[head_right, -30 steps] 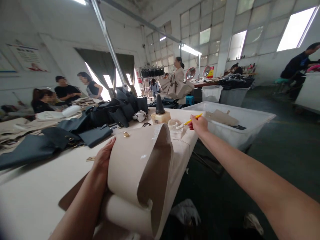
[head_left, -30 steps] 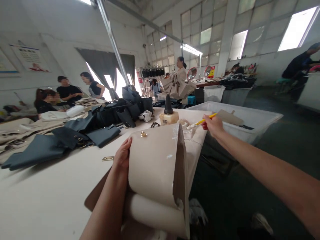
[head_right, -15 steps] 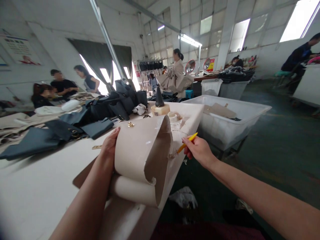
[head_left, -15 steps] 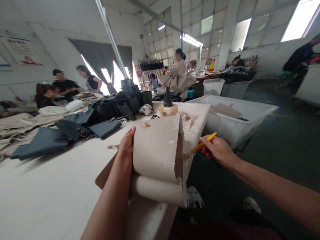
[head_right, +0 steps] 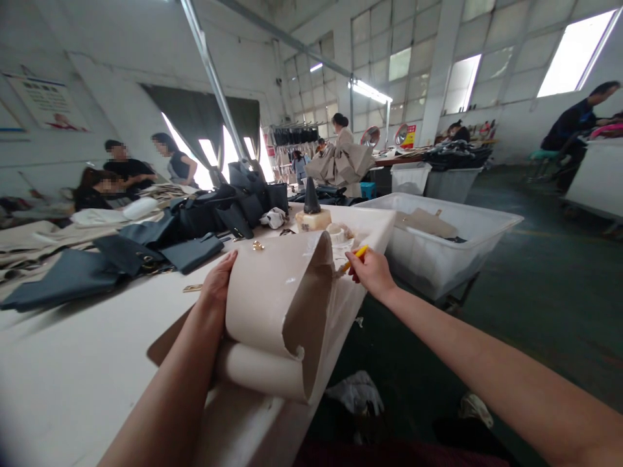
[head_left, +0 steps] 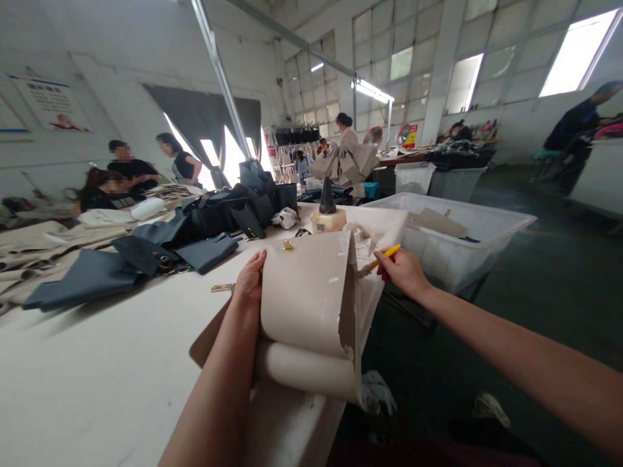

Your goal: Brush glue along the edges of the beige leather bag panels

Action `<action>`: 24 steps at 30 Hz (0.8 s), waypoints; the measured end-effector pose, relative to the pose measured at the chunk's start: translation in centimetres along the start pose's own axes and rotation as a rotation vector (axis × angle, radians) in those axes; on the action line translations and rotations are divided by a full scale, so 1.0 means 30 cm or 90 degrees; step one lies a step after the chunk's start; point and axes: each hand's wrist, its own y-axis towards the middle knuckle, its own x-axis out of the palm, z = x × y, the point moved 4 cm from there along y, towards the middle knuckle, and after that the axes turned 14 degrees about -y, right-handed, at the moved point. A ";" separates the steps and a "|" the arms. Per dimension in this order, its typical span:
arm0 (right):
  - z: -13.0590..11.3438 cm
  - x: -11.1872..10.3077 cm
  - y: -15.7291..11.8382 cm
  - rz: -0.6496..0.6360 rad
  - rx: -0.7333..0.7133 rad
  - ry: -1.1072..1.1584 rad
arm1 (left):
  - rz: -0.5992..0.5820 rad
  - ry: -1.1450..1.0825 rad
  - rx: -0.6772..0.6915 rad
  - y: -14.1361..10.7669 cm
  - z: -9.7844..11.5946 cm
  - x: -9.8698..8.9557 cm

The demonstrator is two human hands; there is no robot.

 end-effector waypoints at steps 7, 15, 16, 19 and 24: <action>-0.023 -0.029 -0.129 -0.116 -0.016 -0.061 | 0.037 -0.045 -0.028 -0.010 0.002 -0.003; -0.057 -0.052 -0.337 -0.232 0.038 0.068 | 0.066 -0.017 -0.128 -0.054 -0.008 0.032; -0.056 -0.051 -0.331 -0.225 0.038 0.064 | 0.070 -0.012 -0.137 -0.060 -0.007 0.035; -0.051 -0.052 -0.289 -0.173 0.041 0.049 | 0.072 0.001 -0.166 -0.073 0.004 0.041; -0.058 -0.052 -0.288 -0.194 0.053 0.069 | 0.059 0.069 -0.168 -0.065 0.032 0.024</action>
